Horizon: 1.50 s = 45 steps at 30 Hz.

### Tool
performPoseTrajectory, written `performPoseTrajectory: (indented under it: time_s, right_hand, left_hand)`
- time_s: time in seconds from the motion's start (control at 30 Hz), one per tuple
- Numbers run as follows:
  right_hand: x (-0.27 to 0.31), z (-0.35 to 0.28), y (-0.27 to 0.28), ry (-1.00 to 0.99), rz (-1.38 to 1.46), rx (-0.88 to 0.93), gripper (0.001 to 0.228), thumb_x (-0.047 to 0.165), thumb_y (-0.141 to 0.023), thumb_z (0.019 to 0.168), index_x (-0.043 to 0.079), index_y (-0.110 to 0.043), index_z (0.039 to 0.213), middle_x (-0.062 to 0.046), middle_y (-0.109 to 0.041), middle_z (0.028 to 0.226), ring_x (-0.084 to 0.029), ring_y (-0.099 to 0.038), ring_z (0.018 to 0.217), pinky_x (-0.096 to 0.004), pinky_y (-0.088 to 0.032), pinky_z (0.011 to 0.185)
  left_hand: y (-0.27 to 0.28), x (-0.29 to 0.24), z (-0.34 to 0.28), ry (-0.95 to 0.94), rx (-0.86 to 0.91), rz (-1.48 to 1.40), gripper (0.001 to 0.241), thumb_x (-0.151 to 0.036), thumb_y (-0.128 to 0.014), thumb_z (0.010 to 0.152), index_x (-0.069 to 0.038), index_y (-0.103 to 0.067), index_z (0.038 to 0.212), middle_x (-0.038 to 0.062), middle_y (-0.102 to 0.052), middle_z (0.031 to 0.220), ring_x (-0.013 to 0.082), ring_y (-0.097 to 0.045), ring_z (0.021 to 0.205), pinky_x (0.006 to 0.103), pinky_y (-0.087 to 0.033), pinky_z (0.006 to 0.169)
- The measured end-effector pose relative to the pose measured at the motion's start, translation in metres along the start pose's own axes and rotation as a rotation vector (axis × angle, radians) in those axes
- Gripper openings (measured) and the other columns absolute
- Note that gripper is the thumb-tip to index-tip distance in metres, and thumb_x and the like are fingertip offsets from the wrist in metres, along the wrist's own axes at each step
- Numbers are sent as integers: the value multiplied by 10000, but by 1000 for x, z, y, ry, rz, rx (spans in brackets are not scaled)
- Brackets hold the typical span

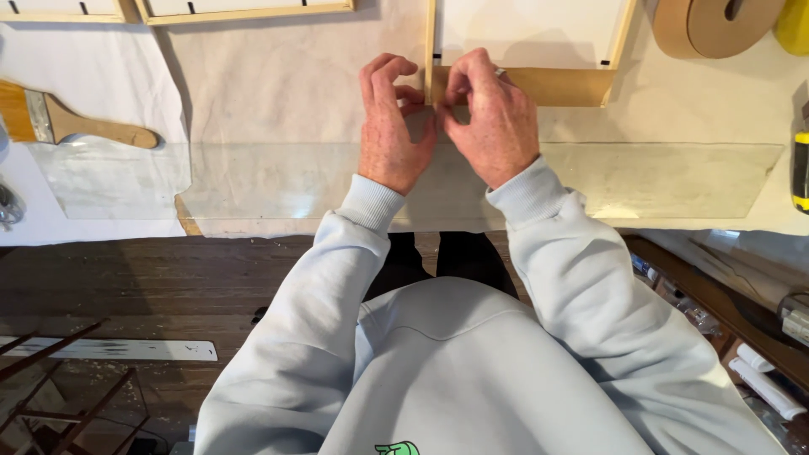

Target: Applying brown adhesive tape to the back of a wooden picture frame and sealing it.

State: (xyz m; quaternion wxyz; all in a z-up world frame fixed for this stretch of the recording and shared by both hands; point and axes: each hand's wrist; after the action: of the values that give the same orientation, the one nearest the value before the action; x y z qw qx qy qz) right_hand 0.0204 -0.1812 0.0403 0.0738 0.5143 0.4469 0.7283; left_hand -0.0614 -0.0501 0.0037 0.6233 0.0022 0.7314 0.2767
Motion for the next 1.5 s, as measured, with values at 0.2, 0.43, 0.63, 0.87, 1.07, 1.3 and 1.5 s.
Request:
performPoseTrajectory:
  time_s: [0.2, 0.43, 0.63, 0.87, 1.07, 1.3, 1.5]
  right_hand:
    - [-7, -24, 14, -39, 105, -56, 472, -43, -941, 823, 65, -626, 1158, -17, -733, 976, -158, -649, 765, -293, -510, 614]
    - [-18, -69, -17, 164, -169, -111, 480, -11, -776, 849, 119, -654, 1294, -146, -660, 1433, -339, -610, 1366, -498, -510, 1124]
    - [-26, -74, -14, 183, -286, -101, 474, 32, -624, 932, 95, -588, 1401, -99, -599, 1606, -237, -574, 1472, -427, -462, 1173]
    - [-92, -128, 54, 19, -171, -161, 550, 17, -684, 923, 2, -537, 1453, -222, -584, 1551, -373, -553, 1456, -519, -411, 1208]
    - [-164, -323, 72, -755, 495, -490, 312, 135, -643, 1036, 39, -624, 1332, -169, -687, 1214, -288, -668, 1058, -397, -538, 905]
    - [-182, -320, -13, -990, 1571, -437, 472, -127, -539, 864, 121, -739, 1213, -57, -748, 1352, -190, -662, 1112, -397, -488, 1036]
    - [-148, -295, -15, -996, 1528, -421, 438, -173, -564, 878, 102, -718, 1182, -99, -763, 1301, -230, -699, 1106, -432, -526, 1026]
  left_hand:
    - [12, -21, -16, -119, -45, 219, 563, 83, -741, 816, -67, -570, 1331, 169, -511, 1420, 387, -645, 1238, 424, -572, 1029]
    - [-9, 6, -44, -477, -99, 714, 517, -215, -674, 952, -126, -648, 1460, 109, -551, 1134, 308, -618, 1001, 437, -498, 908]
    - [-1, -1, -41, -497, -116, 910, 608, -197, -657, 891, -124, -652, 1494, 82, -484, 1049, 274, -530, 910, 412, -420, 863]
    - [11, -18, -55, -441, -100, 774, 588, -145, -685, 928, -84, -616, 1508, 111, -507, 1154, 300, -543, 944, 438, -417, 847]
    - [16, 51, -211, 385, 13, -487, 269, -116, -699, 960, -67, -674, 1223, 121, -699, 1133, 285, -725, 952, 392, -604, 889]
    - [23, 80, -215, 715, -238, -1437, 514, 12, -609, 985, -153, -567, 1469, 28, -689, 1428, 361, -606, 1375, 716, -314, 1272]
    - [-9, 96, -225, 800, -223, -1419, 579, 115, -556, 981, -96, -533, 1520, 97, -639, 1513, 399, -617, 1340, 768, -340, 1241]
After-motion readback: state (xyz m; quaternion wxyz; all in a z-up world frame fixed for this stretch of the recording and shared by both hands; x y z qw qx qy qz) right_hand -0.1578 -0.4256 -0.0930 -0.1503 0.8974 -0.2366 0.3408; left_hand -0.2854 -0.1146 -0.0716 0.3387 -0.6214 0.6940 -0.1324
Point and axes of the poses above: each hand's wrist, its own z-axis towards the middle knuckle, its own y-axis out of the back of the hand, x = y × z
